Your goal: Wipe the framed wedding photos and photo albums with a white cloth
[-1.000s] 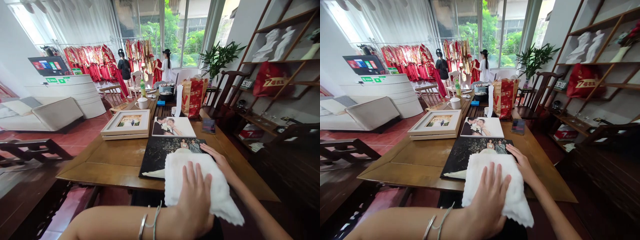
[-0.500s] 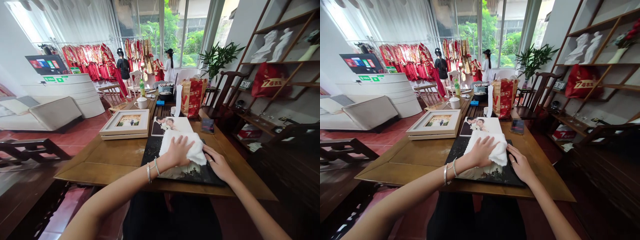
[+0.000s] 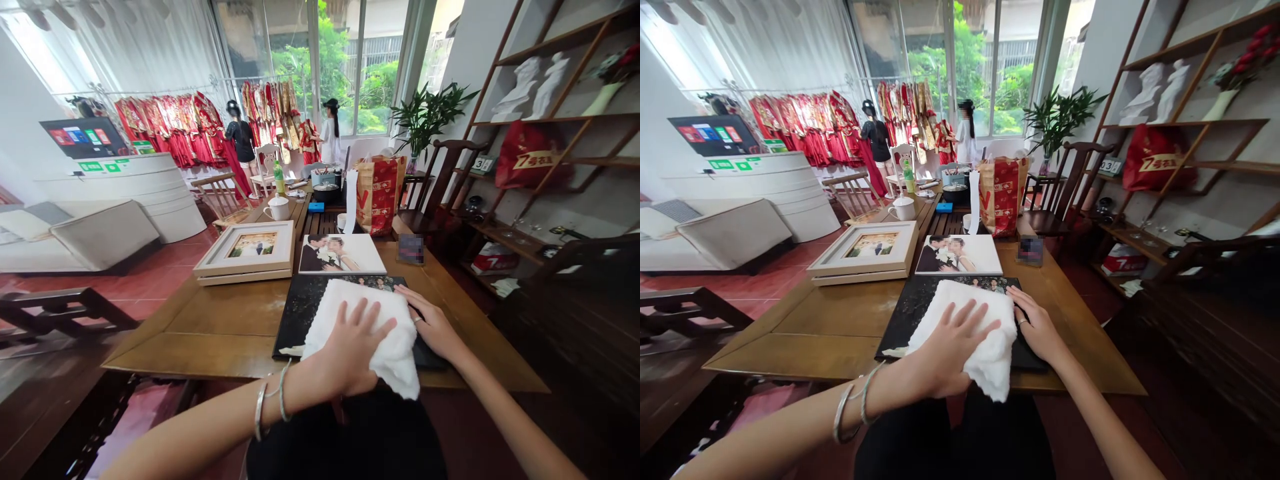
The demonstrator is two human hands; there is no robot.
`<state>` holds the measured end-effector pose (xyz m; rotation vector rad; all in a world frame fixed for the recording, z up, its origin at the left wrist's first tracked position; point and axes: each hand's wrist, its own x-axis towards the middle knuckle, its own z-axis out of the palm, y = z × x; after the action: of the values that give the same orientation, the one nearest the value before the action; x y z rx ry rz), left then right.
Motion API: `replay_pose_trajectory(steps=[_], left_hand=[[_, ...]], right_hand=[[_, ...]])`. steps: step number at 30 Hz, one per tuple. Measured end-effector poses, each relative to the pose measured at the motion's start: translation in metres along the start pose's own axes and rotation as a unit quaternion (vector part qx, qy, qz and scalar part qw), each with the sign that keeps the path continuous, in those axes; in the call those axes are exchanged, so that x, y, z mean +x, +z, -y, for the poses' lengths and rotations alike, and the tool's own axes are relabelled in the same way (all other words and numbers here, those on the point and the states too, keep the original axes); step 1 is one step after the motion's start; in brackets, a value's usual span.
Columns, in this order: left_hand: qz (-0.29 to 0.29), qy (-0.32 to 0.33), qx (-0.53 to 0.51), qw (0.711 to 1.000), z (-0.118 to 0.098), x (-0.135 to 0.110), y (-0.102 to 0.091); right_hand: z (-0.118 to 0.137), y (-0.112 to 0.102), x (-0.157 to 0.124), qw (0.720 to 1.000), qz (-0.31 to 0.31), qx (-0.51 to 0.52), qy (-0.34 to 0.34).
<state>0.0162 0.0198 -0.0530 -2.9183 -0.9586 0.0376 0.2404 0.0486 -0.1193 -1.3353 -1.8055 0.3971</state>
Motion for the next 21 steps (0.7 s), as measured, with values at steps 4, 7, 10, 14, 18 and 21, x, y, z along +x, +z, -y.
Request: replay_pose_trajectory(steps=[4, 7, 10, 14, 18, 21], left_hand=[[-0.011, 0.011, -0.009, 1.000, 0.004, 0.001, 0.002], [-0.022, -0.020, 0.006, 1.000, 0.025, 0.023, 0.007], [-0.032, -0.064, 0.029, 0.997, 0.050, 0.049, 0.010], [-0.038, -0.093, 0.036, 0.994, 0.058, 0.062, 0.011], [-0.019, -0.091, 0.025, 0.995, 0.021, 0.036, 0.010], [0.010, -0.056, 0.003, 0.998, -0.023, 0.002, 0.005]], right_hand=[[0.001, 0.000, 0.000, 1.000, -0.004, -0.002, -0.001], [0.000, 0.002, -0.001, 1.000, -0.010, -0.012, 0.002], [0.001, 0.002, 0.000, 1.000, -0.011, -0.017, 0.004], [0.002, 0.002, 0.001, 1.000, -0.004, -0.017, 0.005], [0.001, 0.002, 0.001, 1.000, -0.013, -0.010, -0.001], [-0.001, 0.002, 0.000, 1.000, -0.007, 0.005, -0.007]])
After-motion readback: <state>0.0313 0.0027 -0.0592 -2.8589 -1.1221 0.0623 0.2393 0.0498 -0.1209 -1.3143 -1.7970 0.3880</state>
